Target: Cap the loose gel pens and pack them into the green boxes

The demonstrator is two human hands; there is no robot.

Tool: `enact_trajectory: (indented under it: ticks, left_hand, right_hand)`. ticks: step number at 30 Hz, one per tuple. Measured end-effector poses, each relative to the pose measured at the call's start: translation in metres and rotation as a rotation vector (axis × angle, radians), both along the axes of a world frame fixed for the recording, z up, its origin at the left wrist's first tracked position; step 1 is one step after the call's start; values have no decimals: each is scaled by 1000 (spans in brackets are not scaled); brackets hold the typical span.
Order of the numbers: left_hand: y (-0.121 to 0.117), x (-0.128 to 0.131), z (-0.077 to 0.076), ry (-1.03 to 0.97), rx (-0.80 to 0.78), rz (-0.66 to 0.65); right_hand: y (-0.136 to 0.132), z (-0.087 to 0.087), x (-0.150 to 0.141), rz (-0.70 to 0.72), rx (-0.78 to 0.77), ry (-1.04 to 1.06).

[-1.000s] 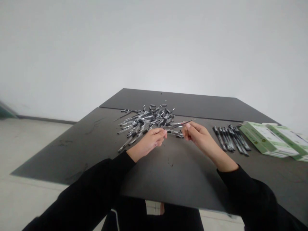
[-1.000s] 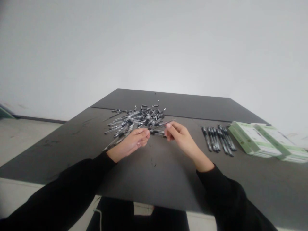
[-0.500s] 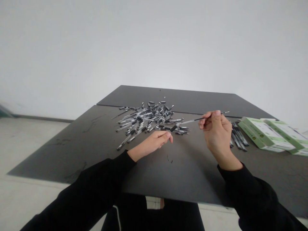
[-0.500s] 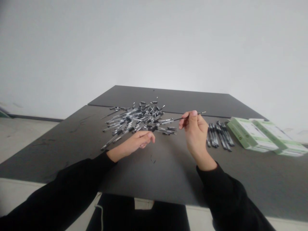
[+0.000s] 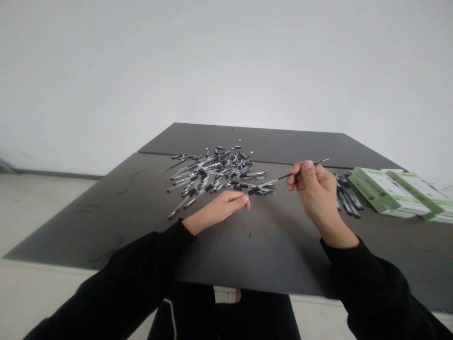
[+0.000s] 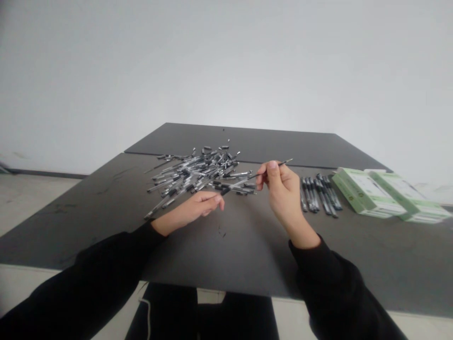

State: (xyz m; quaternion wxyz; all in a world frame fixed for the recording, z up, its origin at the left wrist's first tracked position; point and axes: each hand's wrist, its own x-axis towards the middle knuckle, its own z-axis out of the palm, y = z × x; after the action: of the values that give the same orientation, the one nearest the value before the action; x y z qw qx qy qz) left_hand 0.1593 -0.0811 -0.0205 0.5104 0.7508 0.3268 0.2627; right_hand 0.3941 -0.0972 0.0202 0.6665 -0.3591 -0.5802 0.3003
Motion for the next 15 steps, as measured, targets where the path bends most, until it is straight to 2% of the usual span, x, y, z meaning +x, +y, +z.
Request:
enact_trajectory:
  ticks: [2,5,8,11,13,15]
  left_hand:
    - [-1,1,0,-12,-35,-34]
    - [0,2,-4,-86,-128,-75]
    - [4,4,-8,-249,-196,-49]
    - [9,4,-10,-352,-190,1]
    - [11,4,-10,-361,-178,17]
    - [11,5,-10,-358,-173,22]
  right_hand:
    - [-3,1,-3,27,-24,-108]
    - [-8,3,-11,162,-82,-320]
    - [-3,1,-9,240,-90,-372]
    - [14,-8,11,55,-147,-409]
    - [29,-21,28,-128,-191,-553]
    - [43,-36,40,-229,-194,-733]
